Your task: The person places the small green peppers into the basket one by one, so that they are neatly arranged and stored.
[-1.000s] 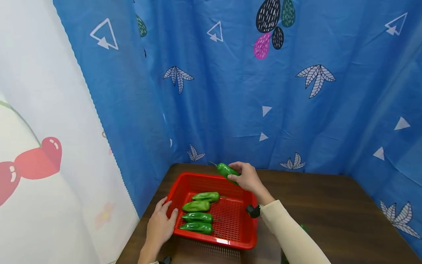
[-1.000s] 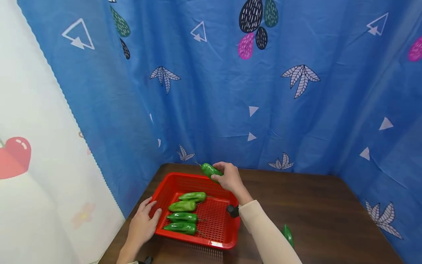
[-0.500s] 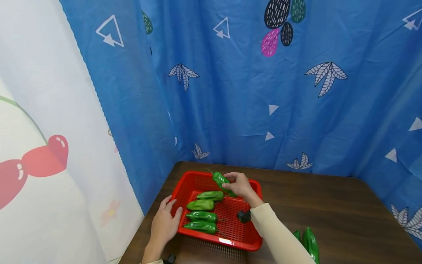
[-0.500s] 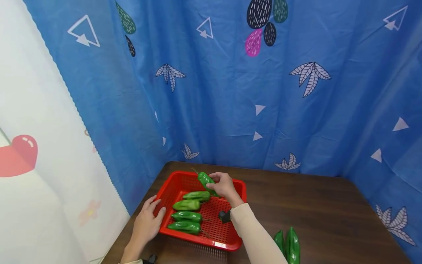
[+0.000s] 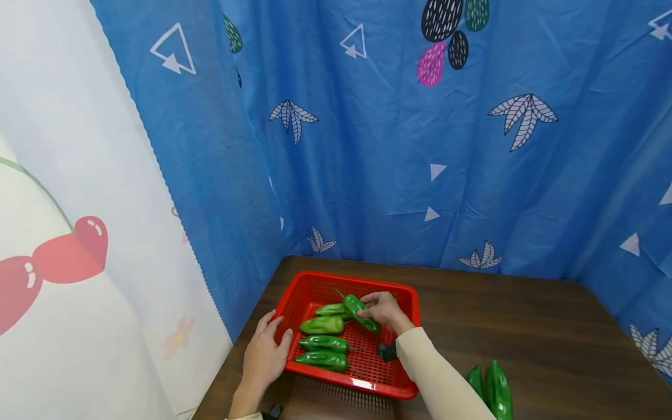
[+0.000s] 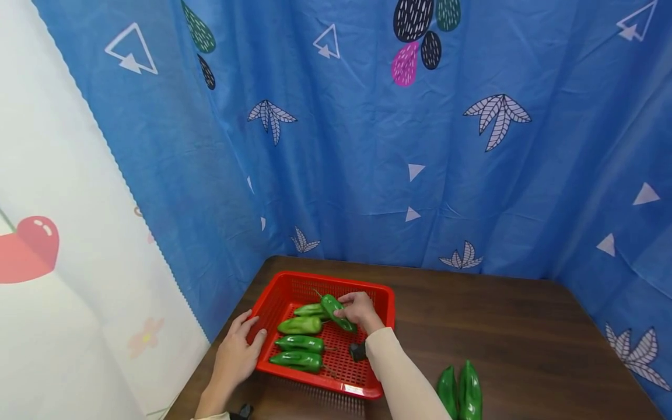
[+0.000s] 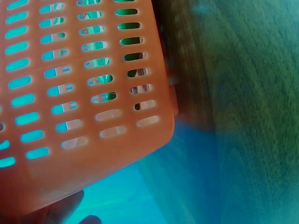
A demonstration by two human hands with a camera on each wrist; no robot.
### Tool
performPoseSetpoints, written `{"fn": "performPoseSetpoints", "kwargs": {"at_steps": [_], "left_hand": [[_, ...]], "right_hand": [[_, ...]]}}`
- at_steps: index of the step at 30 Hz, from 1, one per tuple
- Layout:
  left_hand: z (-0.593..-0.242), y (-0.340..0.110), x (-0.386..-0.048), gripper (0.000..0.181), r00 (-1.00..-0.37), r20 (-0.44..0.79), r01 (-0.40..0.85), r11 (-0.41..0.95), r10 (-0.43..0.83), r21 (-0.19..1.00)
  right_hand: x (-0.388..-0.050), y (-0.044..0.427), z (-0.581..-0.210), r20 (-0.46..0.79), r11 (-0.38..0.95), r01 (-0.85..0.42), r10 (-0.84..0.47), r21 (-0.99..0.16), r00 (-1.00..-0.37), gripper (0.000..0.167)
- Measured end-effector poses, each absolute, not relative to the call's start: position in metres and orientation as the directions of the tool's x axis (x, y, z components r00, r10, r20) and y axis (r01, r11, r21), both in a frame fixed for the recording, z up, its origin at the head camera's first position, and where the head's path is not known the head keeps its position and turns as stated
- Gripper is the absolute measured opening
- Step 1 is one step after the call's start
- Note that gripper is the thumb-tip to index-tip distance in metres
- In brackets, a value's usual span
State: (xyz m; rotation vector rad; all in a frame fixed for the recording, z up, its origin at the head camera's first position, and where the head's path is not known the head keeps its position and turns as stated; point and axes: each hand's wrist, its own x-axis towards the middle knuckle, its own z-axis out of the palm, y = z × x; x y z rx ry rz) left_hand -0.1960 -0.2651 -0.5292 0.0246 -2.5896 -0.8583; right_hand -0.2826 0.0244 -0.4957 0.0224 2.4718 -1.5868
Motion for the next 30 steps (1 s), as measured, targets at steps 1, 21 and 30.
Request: {"fn": "performPoseSetpoints", "kwargs": {"at_steps": [1, 21, 30], "left_hand": [[-0.529, -0.265, -0.196, 0.044, -0.917, 0.371, 0.105, 0.808, -0.147, 0.580], [-0.526, -0.264, -0.196, 0.042, -0.915, 0.374, 0.104, 0.806, -0.153, 0.583], [-0.527, -0.267, -0.198, 0.045, -0.931, 0.329, 0.075, 0.803, -0.156, 0.591]], "right_hand": [[-0.282, 0.025, -0.498, -0.192, 0.420, 0.138, -0.089, -0.897, -0.977, 0.035], [-0.286, 0.029, -0.508, -0.178, 0.599, 0.097, -0.076, -0.795, -0.981, 0.031], [-0.285, 0.028, -0.506, -0.200, 0.519, 0.129, -0.084, -0.845, -0.976, 0.035]]}}
